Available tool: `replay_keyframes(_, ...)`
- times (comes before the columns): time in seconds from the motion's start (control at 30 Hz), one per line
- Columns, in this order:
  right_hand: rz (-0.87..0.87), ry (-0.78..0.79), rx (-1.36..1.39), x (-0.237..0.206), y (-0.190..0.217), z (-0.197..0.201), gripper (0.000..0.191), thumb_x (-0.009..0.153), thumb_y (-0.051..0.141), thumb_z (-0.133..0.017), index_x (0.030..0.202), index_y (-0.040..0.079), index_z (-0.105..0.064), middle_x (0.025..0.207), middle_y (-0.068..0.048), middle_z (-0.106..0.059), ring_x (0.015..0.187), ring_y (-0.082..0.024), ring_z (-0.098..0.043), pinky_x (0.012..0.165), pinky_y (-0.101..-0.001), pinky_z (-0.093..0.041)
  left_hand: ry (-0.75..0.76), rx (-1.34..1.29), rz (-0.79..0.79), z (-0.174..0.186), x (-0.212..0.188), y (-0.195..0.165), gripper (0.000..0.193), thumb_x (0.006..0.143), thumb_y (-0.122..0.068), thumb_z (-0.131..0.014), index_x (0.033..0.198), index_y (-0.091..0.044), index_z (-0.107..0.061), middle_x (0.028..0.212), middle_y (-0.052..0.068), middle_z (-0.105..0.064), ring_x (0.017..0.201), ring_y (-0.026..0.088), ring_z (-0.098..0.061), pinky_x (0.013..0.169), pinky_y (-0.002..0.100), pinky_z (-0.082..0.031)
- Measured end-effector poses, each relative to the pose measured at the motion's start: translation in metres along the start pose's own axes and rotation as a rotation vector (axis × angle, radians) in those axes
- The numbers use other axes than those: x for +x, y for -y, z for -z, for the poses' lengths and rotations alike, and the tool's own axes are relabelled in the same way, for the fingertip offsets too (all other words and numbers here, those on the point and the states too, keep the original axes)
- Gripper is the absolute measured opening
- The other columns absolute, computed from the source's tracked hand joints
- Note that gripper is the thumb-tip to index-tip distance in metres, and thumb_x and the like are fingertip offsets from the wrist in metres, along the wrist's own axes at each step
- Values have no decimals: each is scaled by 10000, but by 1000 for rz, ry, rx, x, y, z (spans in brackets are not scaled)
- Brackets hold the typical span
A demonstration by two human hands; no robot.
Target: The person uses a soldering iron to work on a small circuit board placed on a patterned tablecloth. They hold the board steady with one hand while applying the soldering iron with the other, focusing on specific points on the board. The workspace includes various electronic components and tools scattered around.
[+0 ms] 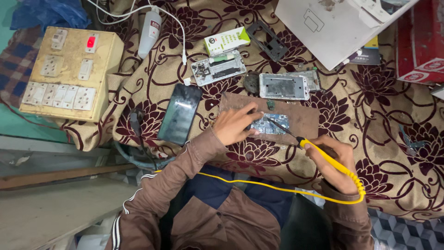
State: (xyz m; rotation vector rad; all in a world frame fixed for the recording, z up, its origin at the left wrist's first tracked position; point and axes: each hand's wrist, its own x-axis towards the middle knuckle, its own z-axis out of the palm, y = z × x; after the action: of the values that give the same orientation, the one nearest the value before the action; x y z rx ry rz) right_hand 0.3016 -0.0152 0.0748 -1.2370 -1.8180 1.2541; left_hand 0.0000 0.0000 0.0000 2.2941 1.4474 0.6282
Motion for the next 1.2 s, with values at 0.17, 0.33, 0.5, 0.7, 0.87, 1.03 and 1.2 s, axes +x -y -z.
replay_keyframes(0.17,29,9,-17,1,4,0,180,933,73,-673,1030,-73,-714,821,-51,-713,759,-53,-601,656,-213,-454,-66,-13,-36,-3,-2,2,484,847,-280,-784,1286,-138,-639,1277,51,-562,669,330,-680,516,474,-502)
replay_keyframes(0.33,11,13,21,1,4,0,188,931,72,-674,1049,-67,-717,814,-38,-696,743,-45,-576,632,-209,-428,-95,-22,-58,-5,-3,4,480,846,-283,-785,1281,-141,-642,1252,47,-570,679,322,-679,515,469,-499)
replay_keyframes(0.5,-31,-40,-37,2,1,-3,171,928,97,-672,989,-56,-720,770,-45,-704,710,-52,-593,618,-215,-443,-103,-21,-68,-5,-3,5,478,849,-287,-788,1278,-135,-640,1247,46,-568,647,309,-669,484,455,-479)
replay_keyframes(0.7,14,-60,-88,6,-7,-2,214,963,140,-642,851,-40,-676,695,-49,-676,645,-65,-579,591,-236,-443,-77,-18,-45,-5,-2,5,477,845,-290,-789,1270,-131,-643,1229,40,-569,619,298,-658,461,452,-466)
replay_keyframes(0.87,-38,-72,-137,9,-13,1,259,970,169,-609,810,-25,-671,632,-73,-667,554,-97,-564,522,-273,-417,-106,-38,-56,-4,-3,3,477,833,-291,-798,1256,-127,-651,1226,41,-574,647,309,-667,484,454,-478)
replay_keyframes(1.03,51,-81,-110,8,-15,0,309,992,182,-579,773,-22,-659,642,-68,-661,567,-102,-578,537,-266,-440,-61,-41,-17,-3,-2,1,476,835,-294,-796,1259,-128,-656,1211,37,-580,707,313,-687,520,461,-492)
replay_keyframes(1.2,59,-80,-101,9,-14,1,304,989,181,-568,787,-24,-662,644,-62,-661,571,-96,-570,541,-263,-438,-83,-39,-23,-2,-1,0,482,822,-298,-797,1255,-137,-661,1204,41,-585,706,327,-686,526,470,-495)
